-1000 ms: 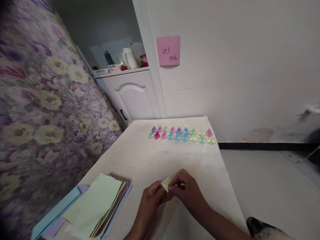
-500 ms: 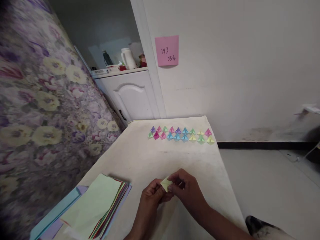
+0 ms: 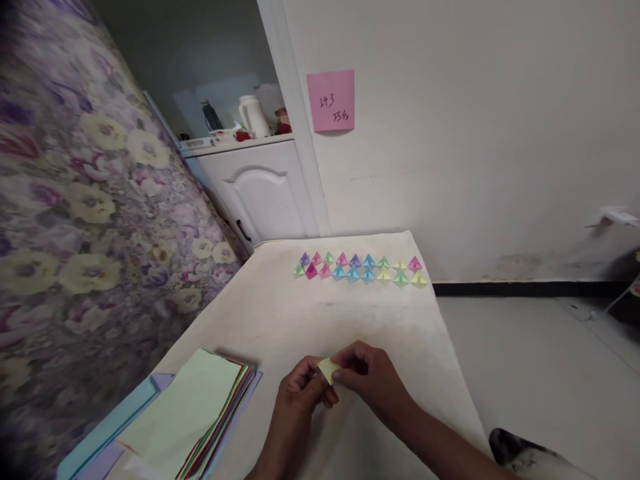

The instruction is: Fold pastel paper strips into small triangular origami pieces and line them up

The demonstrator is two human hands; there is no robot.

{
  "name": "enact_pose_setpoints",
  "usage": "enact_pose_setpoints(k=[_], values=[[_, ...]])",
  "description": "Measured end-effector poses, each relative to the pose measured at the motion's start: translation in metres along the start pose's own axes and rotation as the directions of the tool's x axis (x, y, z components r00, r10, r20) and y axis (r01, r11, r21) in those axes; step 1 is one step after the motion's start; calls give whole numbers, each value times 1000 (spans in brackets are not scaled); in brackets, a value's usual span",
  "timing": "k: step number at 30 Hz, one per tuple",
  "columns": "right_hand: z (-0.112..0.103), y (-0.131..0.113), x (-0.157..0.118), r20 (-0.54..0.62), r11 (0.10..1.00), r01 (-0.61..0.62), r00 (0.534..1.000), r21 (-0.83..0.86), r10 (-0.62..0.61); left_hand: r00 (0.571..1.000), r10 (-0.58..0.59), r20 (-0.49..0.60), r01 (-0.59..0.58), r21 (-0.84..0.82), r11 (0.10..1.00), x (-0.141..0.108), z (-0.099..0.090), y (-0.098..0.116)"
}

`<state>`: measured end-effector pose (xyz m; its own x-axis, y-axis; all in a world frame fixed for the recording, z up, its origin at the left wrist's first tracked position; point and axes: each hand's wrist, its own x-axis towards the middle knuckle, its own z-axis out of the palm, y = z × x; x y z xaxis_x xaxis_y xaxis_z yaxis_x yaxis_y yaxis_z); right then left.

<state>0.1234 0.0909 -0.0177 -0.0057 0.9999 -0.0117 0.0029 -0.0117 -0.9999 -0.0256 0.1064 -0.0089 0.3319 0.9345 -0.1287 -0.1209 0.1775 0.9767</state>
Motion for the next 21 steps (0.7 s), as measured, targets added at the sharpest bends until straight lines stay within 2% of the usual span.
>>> enact_pose_setpoints(k=[8, 10, 15, 21], values=[[0, -6, -1, -34, 981, 73, 996, -180, -81, 1000, 8, -15, -7, 27, 1000, 0, 0, 2], [0, -6, -1, -10, 989, 35, 999, -141, -37, 1000, -1, -12, 2, 40, 999, 0, 0, 3], [0, 1, 0, 42, 996, -34, 999, 88, 30, 999, -23, -39, 26, 95, 995, 1, -2, 1], [0, 7, 3, 23, 989, -61, 998, 133, 59, 998, -22, -57, 27, 94, 995, 3, -2, -1]])
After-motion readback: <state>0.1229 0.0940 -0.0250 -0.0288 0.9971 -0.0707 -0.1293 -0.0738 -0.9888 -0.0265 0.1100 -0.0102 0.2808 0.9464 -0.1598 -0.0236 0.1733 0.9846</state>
